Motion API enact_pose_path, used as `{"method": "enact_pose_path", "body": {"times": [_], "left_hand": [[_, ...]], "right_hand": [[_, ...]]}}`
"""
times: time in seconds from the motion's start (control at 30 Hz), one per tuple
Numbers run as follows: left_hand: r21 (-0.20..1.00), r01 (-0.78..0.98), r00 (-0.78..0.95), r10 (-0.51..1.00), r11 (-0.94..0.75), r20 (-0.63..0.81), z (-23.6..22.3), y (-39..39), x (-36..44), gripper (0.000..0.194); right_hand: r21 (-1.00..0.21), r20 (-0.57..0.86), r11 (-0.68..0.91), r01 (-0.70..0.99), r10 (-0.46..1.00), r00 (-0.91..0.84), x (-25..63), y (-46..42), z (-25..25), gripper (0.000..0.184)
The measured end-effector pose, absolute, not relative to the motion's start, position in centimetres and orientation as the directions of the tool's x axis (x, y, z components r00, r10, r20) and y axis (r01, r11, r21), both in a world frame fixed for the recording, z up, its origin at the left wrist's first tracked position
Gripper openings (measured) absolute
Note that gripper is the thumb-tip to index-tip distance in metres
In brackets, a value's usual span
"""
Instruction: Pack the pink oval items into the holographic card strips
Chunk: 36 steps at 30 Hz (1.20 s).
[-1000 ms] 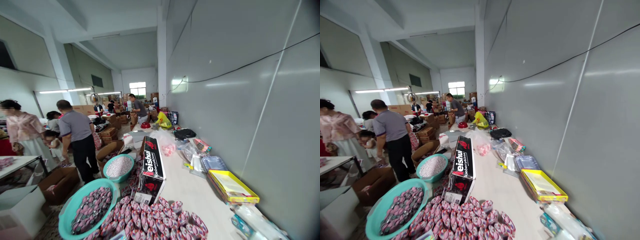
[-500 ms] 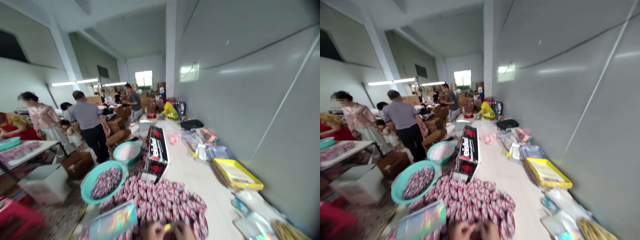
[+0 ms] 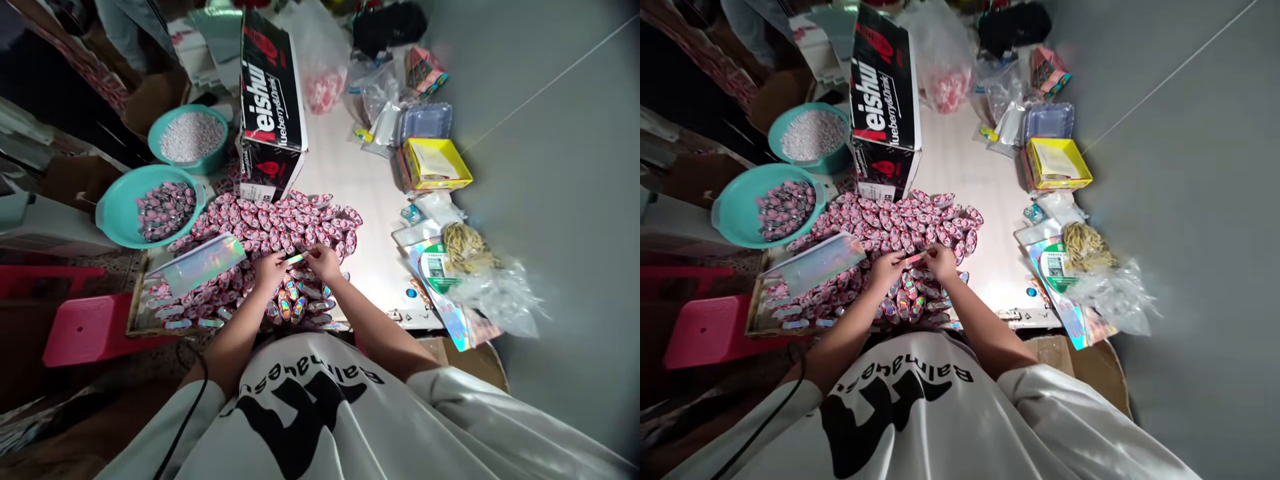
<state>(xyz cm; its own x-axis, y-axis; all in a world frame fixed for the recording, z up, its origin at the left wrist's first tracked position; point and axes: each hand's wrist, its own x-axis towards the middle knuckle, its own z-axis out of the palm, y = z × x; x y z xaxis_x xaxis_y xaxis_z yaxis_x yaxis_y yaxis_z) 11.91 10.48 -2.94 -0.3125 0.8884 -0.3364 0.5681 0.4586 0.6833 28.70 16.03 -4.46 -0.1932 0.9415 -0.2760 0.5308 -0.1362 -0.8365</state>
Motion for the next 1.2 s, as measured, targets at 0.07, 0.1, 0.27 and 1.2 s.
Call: {"method": "enact_pose_path", "body": {"times": [0.07, 0.1, 0.27, 1.2], "left_hand": [[0.677, 0.571, -0.33, 0.885, 0.463, -0.327, -3.4, 10.3, 12.1, 0.034], [0.662, 0.588, -0.336, 0.885, 0.464, -0.323, -3.5, 10.3, 12.1, 0.033], [0.597, 0.657, -0.347, 0.888, 0.46, -0.302, -3.7, 10.1, 11.7, 0.023], [0.432, 0.743, -0.383, 0.854, 0.512, -0.353, -4.1, 10.6, 12.0, 0.026]], "right_hand": [[-0.812, -0.291, -0.116, 0.572, 0.93, -0.225, 28.6, 16.1, -4.6, 0.018], [-0.793, -0.298, -0.094, 0.602, 0.922, -0.248, 28.6, 16.1, -4.6, 0.015], [-0.723, -0.296, -0.021, 0.691, 0.913, -0.282, 28.4, 15.9, -4.6, 0.01], [-0.727, -0.131, 0.13, 0.674, 0.938, -0.322, 28.4, 17.6, -7.2, 0.027]]}}
